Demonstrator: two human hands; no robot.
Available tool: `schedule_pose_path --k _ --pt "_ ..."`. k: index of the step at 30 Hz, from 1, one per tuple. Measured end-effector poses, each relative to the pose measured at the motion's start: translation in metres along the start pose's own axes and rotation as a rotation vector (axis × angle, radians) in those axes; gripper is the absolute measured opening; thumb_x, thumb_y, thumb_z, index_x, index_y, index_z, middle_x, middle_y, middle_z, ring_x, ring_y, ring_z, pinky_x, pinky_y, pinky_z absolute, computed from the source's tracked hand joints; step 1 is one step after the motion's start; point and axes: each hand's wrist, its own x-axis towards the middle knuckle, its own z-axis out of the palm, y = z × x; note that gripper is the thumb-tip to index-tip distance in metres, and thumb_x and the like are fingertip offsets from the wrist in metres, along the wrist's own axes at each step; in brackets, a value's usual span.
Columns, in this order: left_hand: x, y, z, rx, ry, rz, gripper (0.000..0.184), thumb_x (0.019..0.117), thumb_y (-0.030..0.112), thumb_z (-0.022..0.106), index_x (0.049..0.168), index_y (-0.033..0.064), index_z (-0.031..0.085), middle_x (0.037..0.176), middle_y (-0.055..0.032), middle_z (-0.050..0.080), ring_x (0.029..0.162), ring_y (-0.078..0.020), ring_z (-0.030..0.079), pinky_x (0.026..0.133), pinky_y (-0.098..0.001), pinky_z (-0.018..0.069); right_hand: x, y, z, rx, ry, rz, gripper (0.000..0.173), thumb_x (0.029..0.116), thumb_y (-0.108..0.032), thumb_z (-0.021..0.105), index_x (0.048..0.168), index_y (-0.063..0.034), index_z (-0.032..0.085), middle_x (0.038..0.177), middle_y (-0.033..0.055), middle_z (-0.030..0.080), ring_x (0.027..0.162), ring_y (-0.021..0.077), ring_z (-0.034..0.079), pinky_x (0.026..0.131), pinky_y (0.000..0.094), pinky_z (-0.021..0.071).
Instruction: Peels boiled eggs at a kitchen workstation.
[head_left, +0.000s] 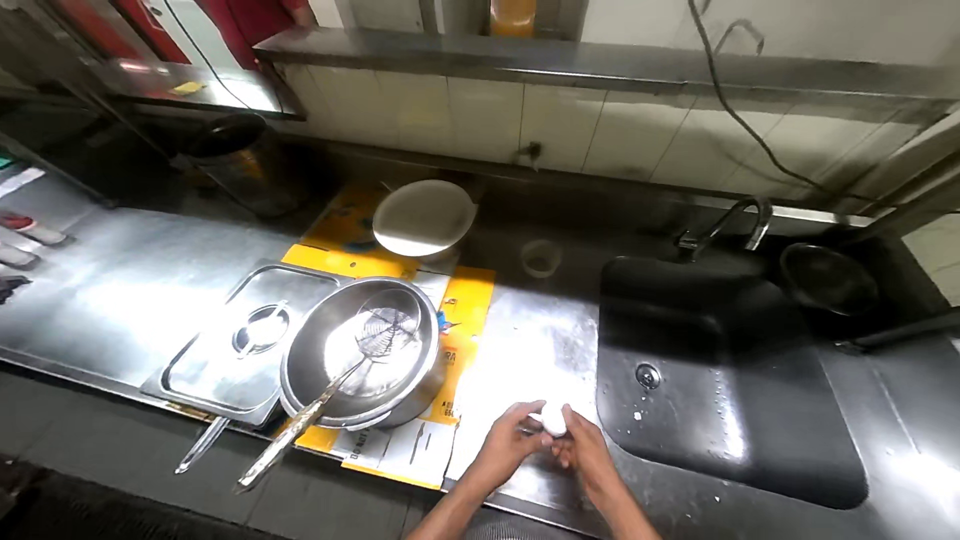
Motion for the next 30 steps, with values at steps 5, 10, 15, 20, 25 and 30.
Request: schedule_pose_path --k 5,10,15,20,25,30 --pt "-0.007 0.025 0.015 -0.270 0.047 0.008 0.042 0.0905 0.012 0.072 0.129 -0.0016 0.062 0.120 -0.0109 0.069 0.108 -0.0169 0.068 0.096 -0.0340 0.0573 -0.031 -0.025 0.000 -0.099 -0.011 -0.155 0.028 0.1093 -0.021 0.042 0.110 0.0024 0.058 0.082 0.0103 0.072 0.062 0.0180 0.071 0.054 0.0311 0.0604" --pt "-0.021 0.054 0.018 -0.463 0.103 -0.060 0.044 0.0852 0.001 0.073 0.126 -0.0053 0.057 0.108 -0.0129 0.071 0.092 -0.0207 0.072 0.086 -0.0379 0.0623 -0.048 -0.044 -0.016 -0.500 0.063 -0.590 0.036 0.0865 -0.024 0.077 0.117 -0.0045 0.072 0.102 0.0040 0.073 0.082 0.0096 0.071 0.065 0.0256 0.0610" --pt "-0.034 0.071 0.019 -0.410 0.123 0.011 0.039 0.0836 0.002 0.075 0.121 -0.0034 0.066 0.104 -0.0116 0.074 0.088 -0.0196 0.074 0.082 -0.0358 0.0630 -0.052 -0.056 -0.021 -0.416 -0.058 -0.653 0.031 0.0867 -0.021 0.079 0.116 -0.0112 0.078 0.103 0.0025 0.071 0.080 0.0076 0.068 0.064 0.0221 0.0598" --pt "-0.042 0.087 0.021 -0.317 0.217 0.062 0.038 0.0813 0.004 0.079 0.118 -0.0014 0.071 0.100 -0.0089 0.075 0.086 -0.0161 0.074 0.083 -0.0320 0.0628 -0.056 -0.058 -0.011 -0.303 -0.020 -0.726 0.024 0.0900 -0.011 0.073 0.112 -0.0059 0.078 0.100 0.0053 0.071 0.076 0.0091 0.069 0.065 0.0237 0.0622" --pt "-0.044 0.089 0.028 -0.360 0.285 0.065 0.033 0.0834 0.004 0.078 0.115 -0.0036 0.071 0.096 -0.0114 0.076 0.084 -0.0188 0.075 0.082 -0.0338 0.0639 -0.052 -0.054 0.001 -0.358 0.116 -0.917 0.016 0.0945 -0.009 0.066 0.102 -0.0021 0.079 0.092 0.0051 0.070 0.070 0.0041 0.067 0.062 0.0184 0.0602" --pt "-0.046 0.093 0.031 -0.384 0.285 0.011 0.027 0.0876 0.002 0.072 0.113 -0.0047 0.070 0.092 -0.0121 0.076 0.083 -0.0195 0.075 0.082 -0.0337 0.0640 -0.051 -0.054 0.004 -0.595 0.222 -1.034 0.020 0.0980 -0.013 0.060 0.097 -0.0020 0.077 0.087 0.0051 0.068 0.066 0.0015 0.063 0.061 0.0145 0.0558"
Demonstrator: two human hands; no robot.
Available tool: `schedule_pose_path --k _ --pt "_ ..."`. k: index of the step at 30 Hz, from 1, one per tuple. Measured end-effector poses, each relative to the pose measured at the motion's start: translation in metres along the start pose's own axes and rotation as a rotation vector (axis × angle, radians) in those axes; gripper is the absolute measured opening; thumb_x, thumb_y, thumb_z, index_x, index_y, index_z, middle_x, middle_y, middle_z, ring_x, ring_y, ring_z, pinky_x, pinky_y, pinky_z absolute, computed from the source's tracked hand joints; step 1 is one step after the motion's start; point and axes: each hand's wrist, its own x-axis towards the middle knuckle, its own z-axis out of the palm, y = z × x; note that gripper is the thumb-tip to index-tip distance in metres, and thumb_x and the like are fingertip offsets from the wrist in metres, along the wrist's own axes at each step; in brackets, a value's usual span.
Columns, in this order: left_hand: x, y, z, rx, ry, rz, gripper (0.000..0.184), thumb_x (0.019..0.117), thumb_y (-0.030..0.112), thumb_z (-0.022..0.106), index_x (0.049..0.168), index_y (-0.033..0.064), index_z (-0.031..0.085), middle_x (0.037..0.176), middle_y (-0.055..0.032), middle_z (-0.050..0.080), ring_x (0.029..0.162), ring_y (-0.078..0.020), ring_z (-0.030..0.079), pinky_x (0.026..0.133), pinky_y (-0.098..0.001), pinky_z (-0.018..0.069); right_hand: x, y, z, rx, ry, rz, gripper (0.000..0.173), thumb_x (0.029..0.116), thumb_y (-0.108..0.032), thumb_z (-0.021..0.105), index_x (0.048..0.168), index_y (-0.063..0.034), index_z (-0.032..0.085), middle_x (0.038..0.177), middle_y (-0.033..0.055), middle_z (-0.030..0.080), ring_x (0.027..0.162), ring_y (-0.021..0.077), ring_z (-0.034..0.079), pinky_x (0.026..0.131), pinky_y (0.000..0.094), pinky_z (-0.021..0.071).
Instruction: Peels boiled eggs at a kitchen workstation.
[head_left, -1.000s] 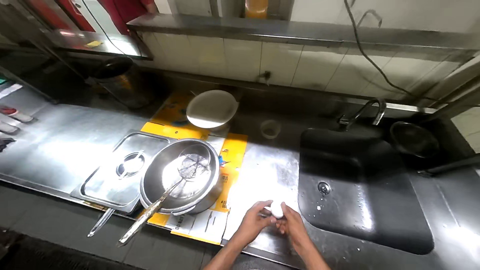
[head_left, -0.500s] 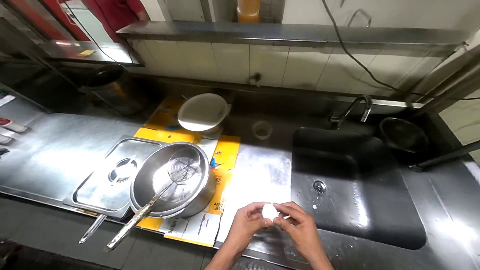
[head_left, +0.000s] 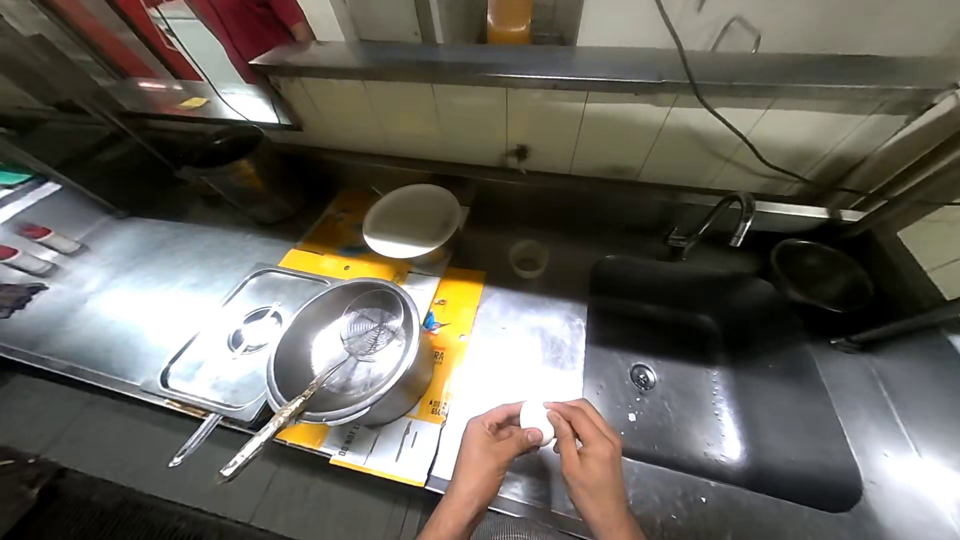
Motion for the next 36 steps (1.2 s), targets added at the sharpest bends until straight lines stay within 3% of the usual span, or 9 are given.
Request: schedule_pose_path --k 7,11,15,20,23,26,29,32,36 --pt "0.000 -0.005 0.003 -0.099 -0.066 -0.025 0.029 0.0906 0.001 0.067 0.119 -0.0063 0.066 0.100 -0.0137 0.075 0.090 -0.0211 0.075 0.087 -0.0358 0.0628 0.004 -0.004 -0.007 -0.050 -0.019 0.118 0.020 0.0974 -0.012 0.057 0.096 -0.0027 0.075 0.085 0.0049 0.069 0.063 0.0038 0.063 0.059 0.0180 0.0552" --pt "0.001 -0.012 0.008 -0.242 -0.146 -0.035 0.038 0.0938 0.003 0.062 0.130 -0.0080 0.059 0.115 -0.0163 0.072 0.104 -0.0226 0.072 0.096 -0.0379 0.0586 0.007 -0.002 -0.018 0.003 -0.100 0.194 0.026 0.1004 -0.020 0.055 0.105 -0.0058 0.075 0.093 0.0044 0.067 0.069 0.0041 0.063 0.061 0.0190 0.0549" --pt "0.000 -0.010 0.024 -0.276 -0.102 -0.060 0.037 0.0962 0.005 0.061 0.130 -0.0085 0.057 0.113 -0.0165 0.072 0.102 -0.0223 0.073 0.096 -0.0370 0.0593 0.004 0.004 -0.029 0.036 -0.182 0.174 0.033 0.0979 -0.031 0.062 0.116 -0.0079 0.076 0.103 0.0067 0.066 0.077 0.0052 0.064 0.064 0.0191 0.0553" --pt "-0.001 -0.017 0.042 -0.231 -0.011 -0.082 0.027 0.0960 0.001 0.063 0.122 -0.0075 0.061 0.102 -0.0147 0.074 0.092 -0.0207 0.074 0.088 -0.0356 0.0622 0.002 0.015 -0.041 0.211 -0.201 0.342 0.025 0.0896 -0.025 0.074 0.109 -0.0105 0.078 0.101 0.0033 0.067 0.076 0.0044 0.062 0.060 0.0184 0.0530" --pt "-0.003 -0.024 0.047 -0.221 -0.019 -0.093 0.027 0.0963 0.001 0.062 0.122 -0.0074 0.063 0.103 -0.0153 0.074 0.092 -0.0220 0.074 0.088 -0.0371 0.0621 0.001 0.020 -0.049 0.296 -0.205 0.441 0.016 0.0924 -0.019 0.070 0.104 -0.0102 0.078 0.101 0.0033 0.070 0.077 0.0073 0.066 0.062 0.0214 0.0564" --pt "-0.004 -0.031 0.051 -0.208 -0.052 -0.093 0.030 0.0970 0.003 0.061 0.124 -0.0079 0.062 0.106 -0.0159 0.073 0.096 -0.0224 0.074 0.090 -0.0375 0.0615 -0.001 0.026 -0.053 0.291 -0.183 0.429 0.015 0.0948 -0.017 0.069 0.100 -0.0072 0.078 0.095 0.0041 0.071 0.071 0.0078 0.066 0.059 0.0219 0.0569" --pt "-0.004 -0.033 0.050 -0.196 -0.058 -0.085 0.030 0.0978 0.004 0.060 0.126 -0.0068 0.061 0.107 -0.0153 0.073 0.096 -0.0216 0.073 0.090 -0.0366 0.0612 -0.005 0.023 -0.049 0.110 -0.144 0.326 0.019 0.0961 -0.021 0.065 0.099 -0.0083 0.079 0.090 0.0019 0.070 0.073 0.0058 0.065 0.064 0.0213 0.0558" --pt "-0.001 -0.031 0.046 -0.166 -0.075 -0.070 0.033 0.0970 0.004 0.060 0.128 -0.0067 0.060 0.107 -0.0156 0.073 0.097 -0.0216 0.073 0.090 -0.0367 0.0608 -0.004 0.018 -0.041 -0.063 -0.090 0.265 0.021 0.0973 -0.021 0.063 0.094 -0.0059 0.077 0.087 0.0045 0.071 0.076 0.0098 0.068 0.071 0.0252 0.0576" --pt "0.008 -0.028 0.036 -0.184 -0.109 -0.072 0.035 0.1000 0.005 0.056 0.133 -0.0070 0.056 0.115 -0.0170 0.071 0.102 -0.0222 0.071 0.093 -0.0370 0.0597 0.000 0.018 -0.037 0.059 -0.196 0.410 0.030 0.1026 -0.026 0.054 0.103 -0.0054 0.076 0.091 0.0045 0.070 0.074 0.0103 0.065 0.069 0.0281 0.0564"
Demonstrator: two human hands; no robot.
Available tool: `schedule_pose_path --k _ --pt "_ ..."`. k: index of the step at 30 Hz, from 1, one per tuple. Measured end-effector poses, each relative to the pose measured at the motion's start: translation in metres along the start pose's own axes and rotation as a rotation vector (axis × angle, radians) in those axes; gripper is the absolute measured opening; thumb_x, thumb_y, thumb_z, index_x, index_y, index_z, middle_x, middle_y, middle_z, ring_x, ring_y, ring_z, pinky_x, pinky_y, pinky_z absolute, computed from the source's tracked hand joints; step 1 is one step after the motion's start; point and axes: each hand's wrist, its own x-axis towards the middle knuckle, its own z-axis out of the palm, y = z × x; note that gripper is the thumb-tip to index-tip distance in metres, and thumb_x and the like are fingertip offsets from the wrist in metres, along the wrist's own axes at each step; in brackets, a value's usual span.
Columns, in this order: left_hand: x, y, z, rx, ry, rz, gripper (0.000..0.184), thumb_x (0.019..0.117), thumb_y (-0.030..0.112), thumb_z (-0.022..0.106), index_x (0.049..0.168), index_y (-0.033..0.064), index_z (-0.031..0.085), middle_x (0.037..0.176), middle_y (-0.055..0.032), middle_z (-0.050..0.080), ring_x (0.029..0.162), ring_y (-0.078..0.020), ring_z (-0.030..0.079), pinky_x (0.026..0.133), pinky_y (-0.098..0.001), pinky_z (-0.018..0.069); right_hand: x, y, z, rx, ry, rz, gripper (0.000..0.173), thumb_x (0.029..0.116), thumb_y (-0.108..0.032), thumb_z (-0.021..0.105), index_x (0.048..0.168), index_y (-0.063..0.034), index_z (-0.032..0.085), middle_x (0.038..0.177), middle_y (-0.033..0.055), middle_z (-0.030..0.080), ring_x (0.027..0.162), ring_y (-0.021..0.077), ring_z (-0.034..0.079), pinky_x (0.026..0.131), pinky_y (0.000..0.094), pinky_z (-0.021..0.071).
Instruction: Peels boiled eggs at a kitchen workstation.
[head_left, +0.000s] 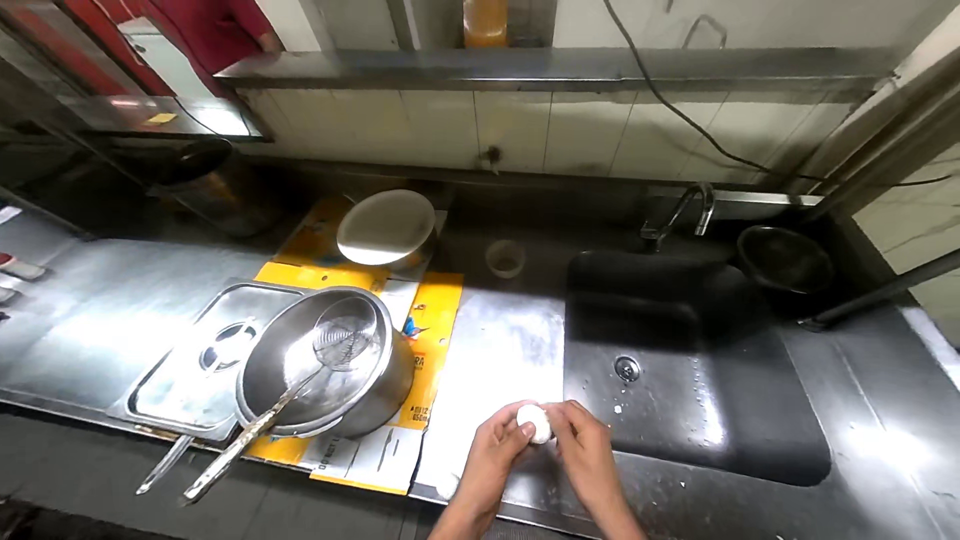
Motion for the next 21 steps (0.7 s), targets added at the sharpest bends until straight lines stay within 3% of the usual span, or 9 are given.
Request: schedule_pose_path --k 3,5,9,13,17,21 --pt "0.007 0.011 -0.007 -0.010 -0.057 -0.011 0.037 0.1023 0.005 0.052 0.138 -0.0052 0.052 0.122 -0.0162 0.067 0.107 -0.0208 0.069 0.096 -0.0359 0.0581 0.005 -0.003 0.003 0.117 -0.081 0.080 0.030 0.0980 -0.027 0.064 0.117 -0.0061 0.074 0.102 0.0060 0.069 0.080 0.0100 0.068 0.069 0.0260 0.0594" --pt "0.010 0.019 -0.008 -0.005 -0.074 -0.009 0.038 0.1018 0.006 0.052 0.138 -0.0045 0.051 0.118 -0.0149 0.068 0.103 -0.0198 0.070 0.094 -0.0353 0.0586 0.006 -0.007 0.009 0.159 -0.008 0.082 0.027 0.0939 -0.023 0.070 0.114 -0.0060 0.076 0.100 0.0055 0.070 0.076 0.0093 0.068 0.064 0.0244 0.0592" --pt "0.015 0.031 -0.006 -0.029 -0.023 0.006 0.029 0.1005 0.003 0.057 0.128 -0.0047 0.058 0.105 -0.0144 0.072 0.093 -0.0200 0.072 0.086 -0.0353 0.0613 0.007 -0.014 0.023 0.122 0.203 -0.102 0.021 0.0963 -0.017 0.064 0.106 -0.0057 0.079 0.097 0.0047 0.071 0.071 0.0058 0.066 0.061 0.0210 0.0579" --pt "0.018 0.031 -0.008 -0.020 -0.053 0.066 0.029 0.1005 0.004 0.056 0.128 -0.0044 0.057 0.106 -0.0133 0.072 0.094 -0.0186 0.072 0.087 -0.0345 0.0607 0.010 -0.023 0.036 0.015 0.345 -0.159 0.020 0.0972 -0.014 0.061 0.101 -0.0030 0.078 0.094 0.0064 0.072 0.070 0.0043 0.066 0.061 0.0193 0.0573" --pt "0.021 0.027 -0.010 -0.034 -0.076 0.083 0.030 0.1015 0.004 0.052 0.129 -0.0055 0.056 0.111 -0.0151 0.071 0.097 -0.0200 0.071 0.088 -0.0352 0.0604 0.012 -0.037 0.042 -0.155 0.441 -0.071 0.019 0.0965 -0.012 0.061 0.097 -0.0051 0.078 0.090 0.0065 0.073 0.078 0.0098 0.069 0.072 0.0246 0.0588" --pt "0.020 0.021 -0.004 -0.056 -0.077 0.107 0.030 0.1022 0.005 0.050 0.130 -0.0055 0.054 0.124 -0.0171 0.068 0.105 -0.0223 0.070 0.092 -0.0355 0.0595 0.014 -0.045 0.031 -0.090 0.363 0.138 0.020 0.0989 -0.013 0.059 0.097 -0.0065 0.077 0.090 0.0054 0.073 0.074 0.0106 0.068 0.068 0.0280 0.0571"
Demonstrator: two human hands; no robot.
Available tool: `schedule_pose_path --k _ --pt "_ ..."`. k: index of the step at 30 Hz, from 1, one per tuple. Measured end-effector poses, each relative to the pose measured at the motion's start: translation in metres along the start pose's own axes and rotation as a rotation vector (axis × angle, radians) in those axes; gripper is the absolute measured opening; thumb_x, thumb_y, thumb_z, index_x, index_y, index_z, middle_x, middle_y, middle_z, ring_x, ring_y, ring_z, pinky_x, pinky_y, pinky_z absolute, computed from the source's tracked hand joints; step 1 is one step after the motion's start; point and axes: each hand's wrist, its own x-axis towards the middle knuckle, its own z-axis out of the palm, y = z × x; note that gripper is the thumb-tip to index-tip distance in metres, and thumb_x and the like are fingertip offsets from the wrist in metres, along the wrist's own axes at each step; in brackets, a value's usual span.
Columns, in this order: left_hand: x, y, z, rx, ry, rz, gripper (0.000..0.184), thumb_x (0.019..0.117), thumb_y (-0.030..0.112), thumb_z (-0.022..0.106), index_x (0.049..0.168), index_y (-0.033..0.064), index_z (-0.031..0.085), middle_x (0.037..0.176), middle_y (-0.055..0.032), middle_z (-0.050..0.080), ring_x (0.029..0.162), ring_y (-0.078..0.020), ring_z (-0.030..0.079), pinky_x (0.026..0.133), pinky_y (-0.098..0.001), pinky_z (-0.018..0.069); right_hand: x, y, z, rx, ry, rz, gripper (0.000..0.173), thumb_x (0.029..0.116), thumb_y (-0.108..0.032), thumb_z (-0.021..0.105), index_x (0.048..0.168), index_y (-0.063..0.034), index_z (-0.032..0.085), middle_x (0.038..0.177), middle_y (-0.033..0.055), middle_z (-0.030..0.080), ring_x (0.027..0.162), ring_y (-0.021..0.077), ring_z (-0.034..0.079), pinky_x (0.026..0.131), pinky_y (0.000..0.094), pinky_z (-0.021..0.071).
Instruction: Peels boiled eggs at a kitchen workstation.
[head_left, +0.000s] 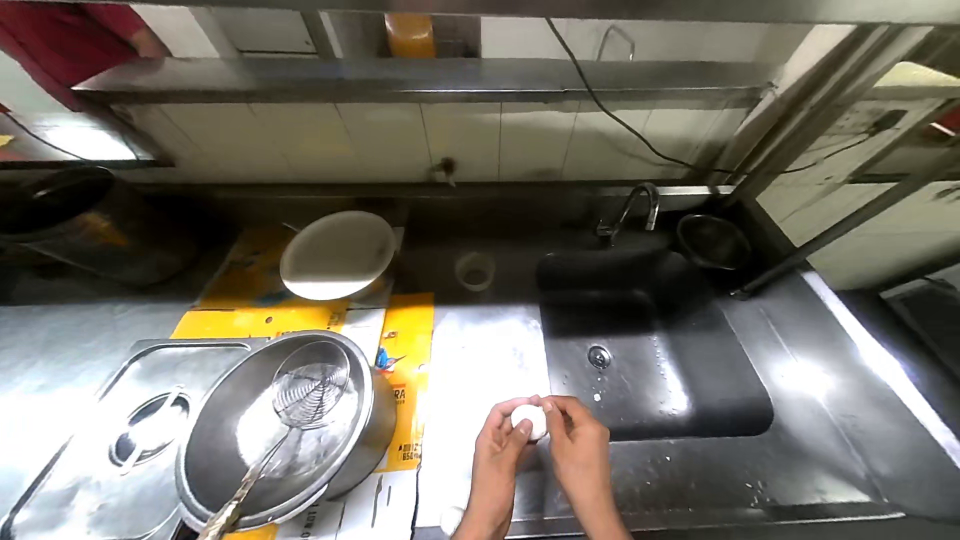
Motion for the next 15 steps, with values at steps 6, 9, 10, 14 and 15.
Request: schedule_pose_path --k 6,9,10,14,15 --pt "0.007 -0.013 0.019 -0.024 0.024 0.101 0.034 0.1023 0.004 0.046 0.135 -0.0059 0.049 0.139 -0.0193 0.060 0.117 -0.0220 0.066 0.096 -0.0336 0.0559 0.010 0.023 -0.017 0.249 -0.217 -0.049 0.031 0.1003 -0.023 0.058 0.119 -0.0030 0.073 0.104 0.0083 0.069 0.077 0.0097 0.068 0.064 0.0246 0.0598" --pt "0.008 -0.020 0.041 -0.041 0.073 0.151 0.033 0.1009 0.003 0.045 0.133 -0.0064 0.048 0.137 -0.0207 0.061 0.115 -0.0230 0.067 0.095 -0.0343 0.0567 0.017 0.034 -0.022 0.268 -0.105 -0.206 0.027 0.1013 -0.016 0.055 0.111 -0.0018 0.076 0.096 0.0066 0.070 0.065 0.0048 0.063 0.056 0.0198 0.0558" --pt "0.007 -0.023 0.050 -0.041 0.097 0.171 0.033 0.1008 0.003 0.045 0.132 -0.0066 0.048 0.136 -0.0210 0.062 0.115 -0.0235 0.067 0.096 -0.0350 0.0568 0.021 0.038 -0.024 0.253 -0.064 -0.256 0.027 0.1018 -0.014 0.053 0.107 -0.0010 0.076 0.093 0.0061 0.070 0.063 0.0038 0.062 0.056 0.0192 0.0551" --pt "0.011 -0.035 0.076 -0.002 0.177 0.242 0.033 0.0998 0.003 0.047 0.131 -0.0068 0.050 0.136 -0.0206 0.062 0.115 -0.0237 0.067 0.095 -0.0350 0.0571 0.037 0.045 -0.035 0.195 -0.015 -0.289 0.025 0.0998 -0.010 0.053 0.101 -0.0017 0.076 0.086 0.0056 0.070 0.061 0.0044 0.063 0.056 0.0204 0.0559" --pt "0.012 -0.038 0.080 0.004 0.187 0.256 0.032 0.0998 0.003 0.048 0.131 -0.0071 0.049 0.136 -0.0213 0.062 0.117 -0.0246 0.067 0.096 -0.0357 0.0570 0.041 0.045 -0.039 0.194 -0.024 -0.253 0.023 0.0989 -0.009 0.053 0.100 -0.0020 0.076 0.085 0.0059 0.071 0.061 0.0055 0.064 0.056 0.0218 0.0565"
